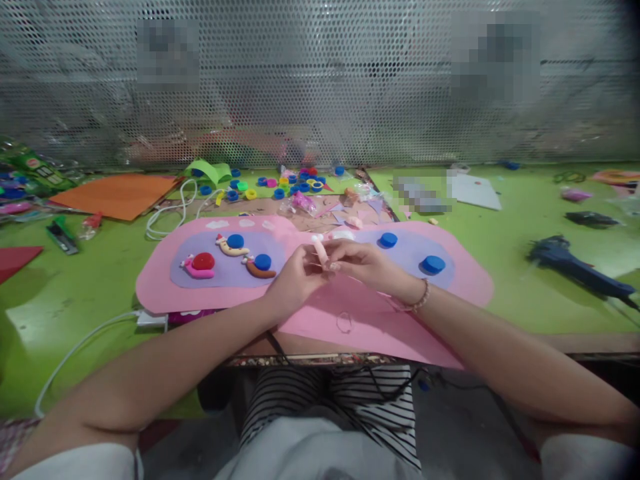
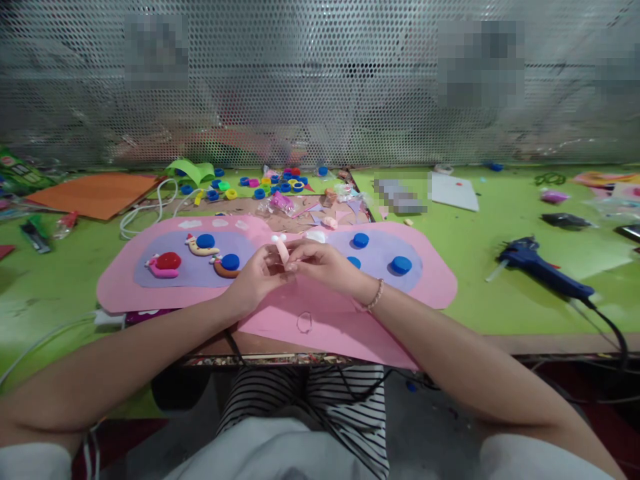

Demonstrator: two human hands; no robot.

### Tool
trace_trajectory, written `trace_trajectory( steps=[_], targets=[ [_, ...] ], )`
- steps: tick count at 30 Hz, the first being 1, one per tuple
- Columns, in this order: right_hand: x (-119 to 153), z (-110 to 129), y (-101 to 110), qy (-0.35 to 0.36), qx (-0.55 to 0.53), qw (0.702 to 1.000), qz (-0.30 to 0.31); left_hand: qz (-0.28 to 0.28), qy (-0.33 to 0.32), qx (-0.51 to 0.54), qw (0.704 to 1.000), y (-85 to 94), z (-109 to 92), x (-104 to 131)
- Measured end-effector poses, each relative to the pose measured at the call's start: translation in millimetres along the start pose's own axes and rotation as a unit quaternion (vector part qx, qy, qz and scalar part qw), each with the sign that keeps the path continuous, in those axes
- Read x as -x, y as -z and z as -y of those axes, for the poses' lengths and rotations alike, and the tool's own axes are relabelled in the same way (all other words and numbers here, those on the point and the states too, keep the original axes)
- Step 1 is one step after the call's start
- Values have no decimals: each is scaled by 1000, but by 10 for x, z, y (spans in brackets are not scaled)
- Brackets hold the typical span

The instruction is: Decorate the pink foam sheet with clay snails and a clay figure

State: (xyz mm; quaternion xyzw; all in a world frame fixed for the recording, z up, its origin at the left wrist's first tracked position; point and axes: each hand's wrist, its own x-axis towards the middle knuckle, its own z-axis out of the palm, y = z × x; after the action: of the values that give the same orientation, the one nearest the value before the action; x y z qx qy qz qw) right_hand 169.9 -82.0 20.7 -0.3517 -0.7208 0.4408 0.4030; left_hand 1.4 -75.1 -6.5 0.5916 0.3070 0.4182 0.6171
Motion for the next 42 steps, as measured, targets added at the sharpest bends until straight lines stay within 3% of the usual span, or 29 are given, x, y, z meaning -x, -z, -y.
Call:
trace_trajectory(
  steps=[11,18,27,36,42],
  targets=[
    [-16,-78,-3,-20,39,999,-31,-3,38,-30,999,-20,-61,2],
    [-4,-51,40,14,71,988,-136,-24,40,-43,998,7,-39,-21],
    [-3,-35,24,34,93,989,-113,-20,49,-36,998,0,-11,-22],
    [6,-53,32,81,154,980,-95,-27,55,74,995,6,69,-57],
    [23,45,43,81,192,970,-125,-31,53,47,997,-9,-20,-26]
  ],
)
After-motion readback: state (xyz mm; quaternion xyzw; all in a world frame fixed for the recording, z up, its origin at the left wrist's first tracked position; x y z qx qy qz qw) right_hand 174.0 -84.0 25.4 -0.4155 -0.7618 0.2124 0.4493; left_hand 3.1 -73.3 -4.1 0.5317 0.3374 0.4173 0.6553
